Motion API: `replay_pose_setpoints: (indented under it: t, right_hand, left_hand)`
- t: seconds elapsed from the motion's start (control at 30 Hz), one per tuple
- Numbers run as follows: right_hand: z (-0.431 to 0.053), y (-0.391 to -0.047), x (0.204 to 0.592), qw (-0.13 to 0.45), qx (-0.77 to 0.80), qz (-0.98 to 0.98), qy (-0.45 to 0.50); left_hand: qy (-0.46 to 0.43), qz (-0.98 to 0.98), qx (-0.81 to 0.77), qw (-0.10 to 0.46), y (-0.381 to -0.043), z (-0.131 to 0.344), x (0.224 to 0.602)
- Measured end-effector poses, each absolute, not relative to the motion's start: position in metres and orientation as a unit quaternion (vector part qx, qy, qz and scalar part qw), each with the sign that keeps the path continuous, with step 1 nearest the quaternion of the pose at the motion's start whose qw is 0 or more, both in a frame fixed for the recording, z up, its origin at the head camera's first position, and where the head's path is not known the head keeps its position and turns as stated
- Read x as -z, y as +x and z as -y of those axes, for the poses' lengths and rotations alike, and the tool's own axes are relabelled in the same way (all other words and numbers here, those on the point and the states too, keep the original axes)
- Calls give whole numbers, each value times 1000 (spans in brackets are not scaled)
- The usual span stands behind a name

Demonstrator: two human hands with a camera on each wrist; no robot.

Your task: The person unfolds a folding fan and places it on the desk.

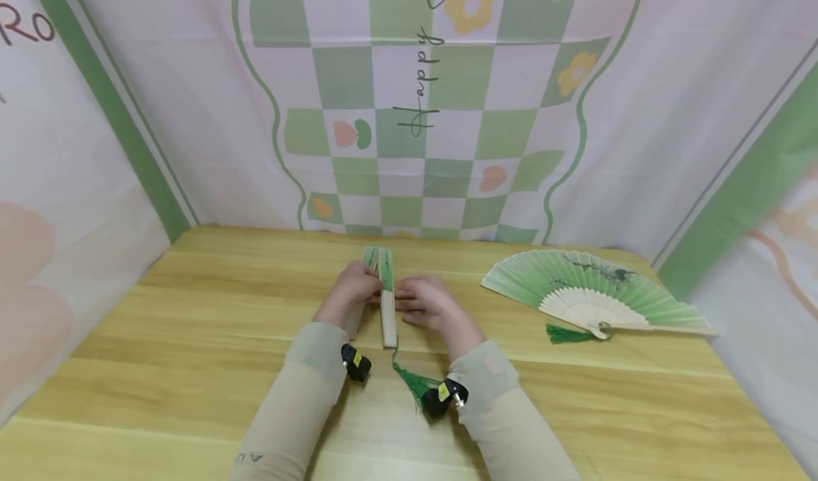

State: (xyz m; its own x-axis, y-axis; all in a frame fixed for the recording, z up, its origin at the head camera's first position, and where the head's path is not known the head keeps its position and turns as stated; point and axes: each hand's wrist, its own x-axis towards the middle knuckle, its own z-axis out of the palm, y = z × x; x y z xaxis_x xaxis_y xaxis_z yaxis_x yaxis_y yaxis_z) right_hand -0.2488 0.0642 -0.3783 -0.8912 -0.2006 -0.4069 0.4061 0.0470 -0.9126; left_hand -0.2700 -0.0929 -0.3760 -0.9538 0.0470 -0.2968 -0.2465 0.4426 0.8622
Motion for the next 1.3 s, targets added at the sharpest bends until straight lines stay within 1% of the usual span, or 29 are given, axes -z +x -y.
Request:
replay_pose_setpoints:
  t: [0.2,0.63,0.93,1.3]
  right_hand:
    - [-61,-249,381,220,685,-691,63]
    - [-70,-249,385,231,682,-692,46]
    - [-77,-245,388,240,667,-705,37]
    - [-85,-236,394,236,718,-654,36]
  left_hand:
    - [-58,-846,-511,143,-272,100,380]
    - [-47,-828,-547,114,-269,101,385]
    - [-58,-799,-582,136,-267,101,385]
    - [-61,-660,-736,136,-266,90,401]
